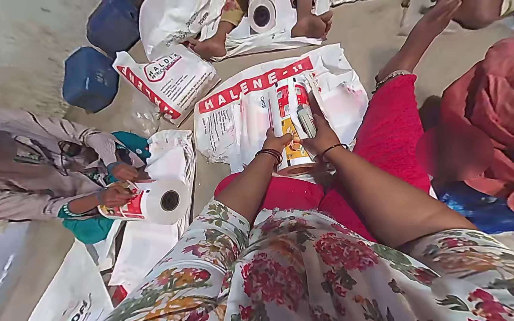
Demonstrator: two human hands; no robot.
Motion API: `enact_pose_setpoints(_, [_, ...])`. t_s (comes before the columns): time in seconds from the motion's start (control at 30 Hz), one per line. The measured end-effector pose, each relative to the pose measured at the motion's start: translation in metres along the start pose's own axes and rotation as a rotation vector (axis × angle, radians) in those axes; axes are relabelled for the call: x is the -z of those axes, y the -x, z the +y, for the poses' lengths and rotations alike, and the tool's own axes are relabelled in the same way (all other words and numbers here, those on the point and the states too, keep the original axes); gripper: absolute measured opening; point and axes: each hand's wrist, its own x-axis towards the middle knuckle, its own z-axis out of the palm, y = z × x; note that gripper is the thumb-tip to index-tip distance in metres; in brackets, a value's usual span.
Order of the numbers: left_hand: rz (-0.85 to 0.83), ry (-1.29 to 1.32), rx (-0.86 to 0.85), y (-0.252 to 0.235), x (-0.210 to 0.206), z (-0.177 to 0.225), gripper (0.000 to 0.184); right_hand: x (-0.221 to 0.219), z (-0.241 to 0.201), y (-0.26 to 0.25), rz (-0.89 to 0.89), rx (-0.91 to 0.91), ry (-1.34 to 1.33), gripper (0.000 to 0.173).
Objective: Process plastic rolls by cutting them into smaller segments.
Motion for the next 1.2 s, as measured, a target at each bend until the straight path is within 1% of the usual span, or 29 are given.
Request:
enact_pose_setpoints(0.17, [0.017, 0.023, -0.002, 0.002, -0.002, 0.001, 0.105, -0.001, 0.003, -0.001, -0.002, 0.033, -0.02, 0.101])
enact_pose_setpoints(0.33, [0.038, 0.008, -0.016, 0.003, -0.003, 0.004, 0.111, -0.004, 0.002, 0.0, 0.024, 0.058, 0.01, 0.122])
enact_pose_setpoints(0.43, [0.052, 0.011, -0.02, 0.003, -0.006, 0.006, 0.11, -0.006, -0.004, 0.005, 0.028, 0.029, 0.064, 0.129])
enact_pose_setpoints(0.5, [0.09, -0.001, -0.047, -0.004, -0.01, 0.007, 0.111, -0.006, -0.008, 0.008, 0.029, -0.007, 0.082, 0.131])
enact_pose_setpoints(0.63, [0.157, -0.066, -0.152, -0.023, -0.015, 0.012, 0.119, -0.009, -0.009, 0.008, 0.057, -0.029, 0.076, 0.131])
enact_pose_setpoints(0.77, [0.256, -0.219, -0.296, -0.031, -0.012, 0.026, 0.128, -0.01, -0.01, 0.009, 0.076, -0.053, 0.093, 0.128])
enact_pose_setpoints(0.87, [0.268, -0.322, -0.35, -0.035, -0.01, 0.039, 0.133, -0.01, -0.01, 0.01, 0.077, -0.058, 0.108, 0.128])
enact_pose_setpoints(1.0, [0.267, -0.371, -0.357, -0.05, -0.007, 0.051, 0.136, -0.011, -0.01, 0.009, 0.081, -0.06, 0.095, 0.127])
enact_pose_setpoints(1.1, [0.293, -0.33, -0.348, -0.063, -0.011, 0.057, 0.133, -0.013, -0.01, 0.01, 0.096, -0.077, 0.067, 0.127])
enact_pose_setpoints(1.2, [0.31, -0.369, -0.342, -0.07, -0.012, 0.064, 0.132, -0.011, -0.009, 0.006, 0.077, -0.122, 0.077, 0.127])
